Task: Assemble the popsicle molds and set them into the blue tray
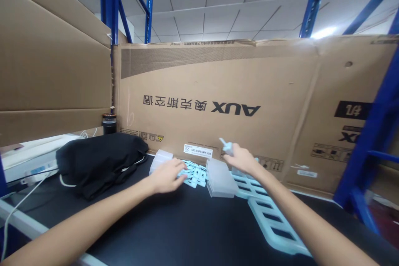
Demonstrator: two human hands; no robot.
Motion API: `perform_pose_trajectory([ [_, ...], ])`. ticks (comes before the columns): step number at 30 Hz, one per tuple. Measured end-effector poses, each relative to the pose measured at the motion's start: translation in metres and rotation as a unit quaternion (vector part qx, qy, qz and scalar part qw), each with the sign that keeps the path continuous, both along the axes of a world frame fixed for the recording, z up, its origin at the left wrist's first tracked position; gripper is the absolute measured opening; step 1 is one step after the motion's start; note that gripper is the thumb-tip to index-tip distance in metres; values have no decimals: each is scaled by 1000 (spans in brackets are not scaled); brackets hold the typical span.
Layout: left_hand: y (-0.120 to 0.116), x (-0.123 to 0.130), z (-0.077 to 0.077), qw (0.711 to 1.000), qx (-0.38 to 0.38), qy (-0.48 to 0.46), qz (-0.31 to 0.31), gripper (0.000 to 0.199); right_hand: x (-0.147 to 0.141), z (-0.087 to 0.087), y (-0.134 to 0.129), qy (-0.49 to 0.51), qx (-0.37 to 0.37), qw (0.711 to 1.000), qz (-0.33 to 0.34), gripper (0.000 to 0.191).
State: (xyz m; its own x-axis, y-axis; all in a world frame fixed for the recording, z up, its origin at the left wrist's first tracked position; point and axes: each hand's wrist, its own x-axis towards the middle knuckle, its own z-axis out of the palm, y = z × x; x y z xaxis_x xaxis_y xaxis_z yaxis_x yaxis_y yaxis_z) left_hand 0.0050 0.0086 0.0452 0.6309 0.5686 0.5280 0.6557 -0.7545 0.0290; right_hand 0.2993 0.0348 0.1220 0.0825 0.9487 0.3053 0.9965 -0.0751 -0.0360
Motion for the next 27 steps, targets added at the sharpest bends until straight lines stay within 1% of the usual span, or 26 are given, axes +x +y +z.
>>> perform_pose_trajectory([
  [1,6,-9,5,999,-2,-30,13,29,-20,1,4,-30,-37,998,28,46],
  [2,13,-20,9,998,-6,-59,24,28,-39,0,8,-67,-62,995,40,48],
  [4,31,-44,11,989,-25,-126,70,27,-67,-3,17,-116,-85,989,41,50],
  [7,59,-77,0,967,-99,-204,117,29,-91,-8,28,-128,-100,986,32,62],
  [9,73,-89,-12,950,-159,-244,117,32,-99,-8,32,-130,-122,983,36,72],
  [11,81,-92,-22,936,-202,-265,109,36,-103,-6,34,-133,-138,980,44,72],
  [13,84,-90,-29,926,-236,-273,112,40,-107,-4,33,-138,-138,979,55,66],
  [17,83,-84,-35,907,-285,-282,129,45,-114,-5,30,-152,-121,978,72,60],
  [20,84,-86,-38,898,-304,-291,130,45,-119,-10,29,-155,-119,978,77,59],
  [24,95,-91,-45,887,-314,-312,129,45,-124,-15,30,-149,-126,978,74,62],
  [27,102,-93,-49,882,-318,-326,125,46,-131,-16,33,-138,-127,978,96,66],
])
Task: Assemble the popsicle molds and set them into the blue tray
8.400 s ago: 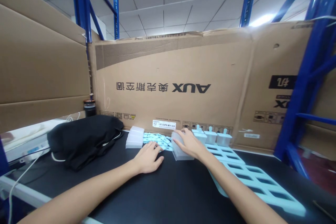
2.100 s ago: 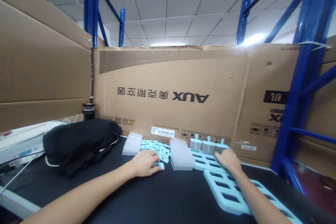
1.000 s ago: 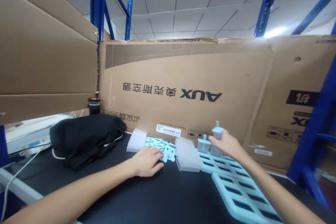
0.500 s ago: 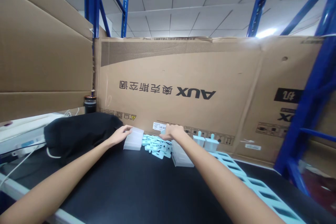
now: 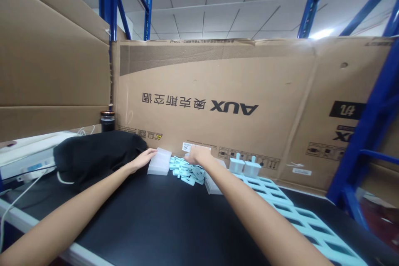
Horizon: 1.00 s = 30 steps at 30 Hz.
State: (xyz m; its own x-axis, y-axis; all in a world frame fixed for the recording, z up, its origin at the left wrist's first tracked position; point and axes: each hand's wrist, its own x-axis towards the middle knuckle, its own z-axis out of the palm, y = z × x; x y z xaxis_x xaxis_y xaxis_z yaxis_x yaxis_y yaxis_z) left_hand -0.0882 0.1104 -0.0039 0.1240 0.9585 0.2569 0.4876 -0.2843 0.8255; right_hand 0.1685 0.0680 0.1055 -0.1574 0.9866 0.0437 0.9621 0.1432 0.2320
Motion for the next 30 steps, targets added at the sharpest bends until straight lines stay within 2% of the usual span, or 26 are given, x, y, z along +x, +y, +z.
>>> perform_pose_trajectory([
  [5,1,1,-2,1000,0,-17,-1,46,-24,-2,10,17,-3,992,121,54],
  [10,2,3,-2,1000,5,-26,-5,40,-56,-13,24,48,57,978,194,47],
  [16,7,1,-5,999,6,-41,16,42,-78,-32,42,94,104,967,215,38],
  [24,11,-2,-8,998,-2,-58,23,44,-87,-59,60,150,123,955,226,30],
  [27,11,-2,-8,998,-4,-66,19,43,-88,-61,59,166,132,953,215,31],
  [30,11,-2,-7,997,-3,-77,7,42,-83,-50,53,178,151,948,218,32],
])
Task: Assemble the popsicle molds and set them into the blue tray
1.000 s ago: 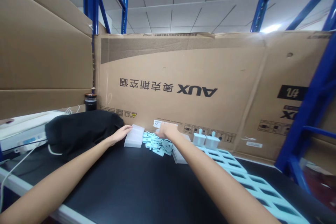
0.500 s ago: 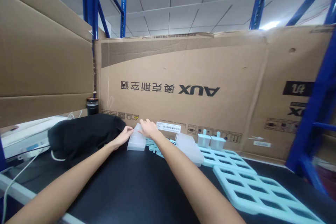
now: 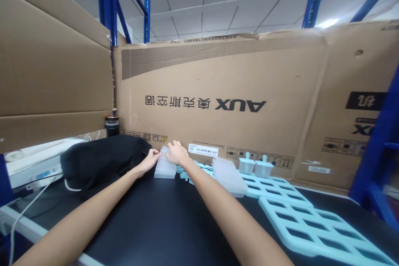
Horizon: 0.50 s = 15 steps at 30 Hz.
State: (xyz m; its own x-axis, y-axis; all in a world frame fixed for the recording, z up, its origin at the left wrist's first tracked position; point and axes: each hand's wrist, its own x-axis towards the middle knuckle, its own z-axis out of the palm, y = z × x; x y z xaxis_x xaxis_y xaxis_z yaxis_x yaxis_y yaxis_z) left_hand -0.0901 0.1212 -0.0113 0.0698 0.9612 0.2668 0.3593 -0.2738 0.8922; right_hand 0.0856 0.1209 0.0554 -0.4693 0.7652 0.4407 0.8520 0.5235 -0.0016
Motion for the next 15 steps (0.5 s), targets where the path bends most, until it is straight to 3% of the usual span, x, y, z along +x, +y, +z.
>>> perform_pose_trajectory([
  [4,1,0,0,1000,3,-18,-18,37,35,32,-13,66,83,994,-14,33],
  [9,2,-1,-3,998,12,-47,-33,26,136,65,-39,146,172,972,-69,33],
  [12,4,-1,-6,998,13,-57,-34,24,216,63,-54,172,182,957,-149,33],
  [15,5,-1,-7,998,13,-55,-25,24,286,43,-61,221,126,921,-295,33],
])
